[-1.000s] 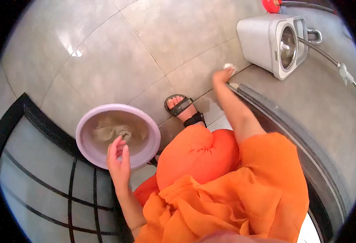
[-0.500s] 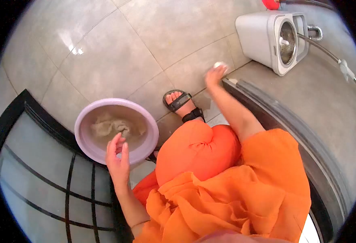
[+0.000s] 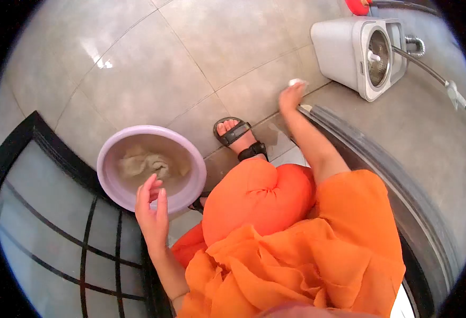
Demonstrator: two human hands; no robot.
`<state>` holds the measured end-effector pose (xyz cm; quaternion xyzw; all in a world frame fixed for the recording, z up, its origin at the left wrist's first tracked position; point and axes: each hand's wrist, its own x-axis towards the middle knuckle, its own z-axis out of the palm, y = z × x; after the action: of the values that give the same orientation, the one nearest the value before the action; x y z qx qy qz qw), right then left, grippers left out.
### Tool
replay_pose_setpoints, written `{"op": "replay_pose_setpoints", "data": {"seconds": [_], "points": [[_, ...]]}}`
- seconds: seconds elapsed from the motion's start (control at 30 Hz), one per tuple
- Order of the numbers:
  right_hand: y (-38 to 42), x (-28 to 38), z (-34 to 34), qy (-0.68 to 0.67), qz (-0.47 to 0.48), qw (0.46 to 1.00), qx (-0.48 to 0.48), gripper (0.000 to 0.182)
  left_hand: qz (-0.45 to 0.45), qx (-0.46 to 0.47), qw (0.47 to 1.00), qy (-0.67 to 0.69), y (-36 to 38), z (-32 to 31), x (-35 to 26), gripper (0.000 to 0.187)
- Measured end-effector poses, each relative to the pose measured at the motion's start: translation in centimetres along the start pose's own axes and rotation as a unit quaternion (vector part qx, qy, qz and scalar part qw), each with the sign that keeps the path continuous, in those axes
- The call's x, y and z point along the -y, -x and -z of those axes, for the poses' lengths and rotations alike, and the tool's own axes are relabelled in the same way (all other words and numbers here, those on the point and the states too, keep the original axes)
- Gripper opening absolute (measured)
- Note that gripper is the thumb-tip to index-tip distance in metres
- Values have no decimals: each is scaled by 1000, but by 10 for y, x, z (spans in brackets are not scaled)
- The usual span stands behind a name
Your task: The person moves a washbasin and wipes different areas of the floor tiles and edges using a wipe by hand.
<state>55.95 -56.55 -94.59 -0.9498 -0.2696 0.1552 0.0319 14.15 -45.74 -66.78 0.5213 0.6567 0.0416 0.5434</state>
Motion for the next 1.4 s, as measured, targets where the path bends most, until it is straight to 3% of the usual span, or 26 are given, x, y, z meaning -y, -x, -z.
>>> {"op": "replay_pose_setpoints", "data": {"seconds": [0.07,0.13,0.17,0.23,0.3,0.37,0.43,0.53,0.57,0.63,0.7,0.77,0.8,0.87,0.93,1.0,1.07,1.13,1.17,1.27,1.3,1.33,1.4], "points": [[18,38,29,-216,-74,974,9,49,-10,-15,1000,5,-2,-1,1,33],[29,15,-6,86,9,996,34,48,-21,-8,1000,-6,-5,-1,2,33],[50,6,-23,246,47,966,61,48,-18,-2,1000,-16,-5,-2,3,33],[35,-3,-18,-90,-25,995,-18,50,-3,14,1000,-23,2,-2,2,33],[15,-5,-20,-139,-57,988,-29,48,2,7,1000,-7,3,-1,-4,33],[-6,-1,-17,108,-38,993,31,44,-14,-11,1000,-7,2,-1,0,33],[-16,3,-7,344,-28,935,78,42,-28,-6,999,-23,1,2,5,34],[-5,0,12,133,-32,989,64,44,-12,2,1000,-27,5,-3,8,35],[-31,-32,-8,120,-60,989,59,49,-1,9,1000,-18,7,-1,0,35],[-60,-36,-38,70,-177,982,-20,52,-4,0,1000,-3,2,-1,-5,35],[-38,-23,-26,168,-151,973,44,53,-9,0,1000,4,3,1,-3,35],[-24,-12,-13,166,-126,975,69,53,-20,-12,1000,-21,-3,-2,3,35],[-26,-11,-4,132,-162,975,81,54,-18,-9,999,-37,1,-3,5,35],[-31,16,24,-37,-348,930,116,51,-6,-5,1000,-30,6,0,-6,36],[-45,35,13,-131,-480,867,-34,48,-12,-20,999,-22,5,0,-8,36],[-48,21,12,-36,-323,942,89,47,-30,-35,999,-18,1,-3,-4,37],[-49,18,24,-8,-280,951,130,48,-34,-39,998,-19,-3,-7,-2,37],[-26,3,20,-2,-312,945,96,48,-23,-23,999,-27,6,1,-3,37],[-40,3,-2,-20,-337,941,30,48,-21,-31,999,-19,5,-2,-8,37],[-53,-58,-45,156,-233,957,76,52,-32,-28,999,-11,1,0,-5,37],[-40,-34,-20,143,-210,961,108,51,-29,-28,999,-17,-2,0,-3,37],[-31,-6,6,93,-226,960,134,51,-19,-22,999,-26,1,-1,-1,37],[-27,21,11,-98,-426,898,38,50,-18,-17,999,-26,8,2,-6,37]]}}
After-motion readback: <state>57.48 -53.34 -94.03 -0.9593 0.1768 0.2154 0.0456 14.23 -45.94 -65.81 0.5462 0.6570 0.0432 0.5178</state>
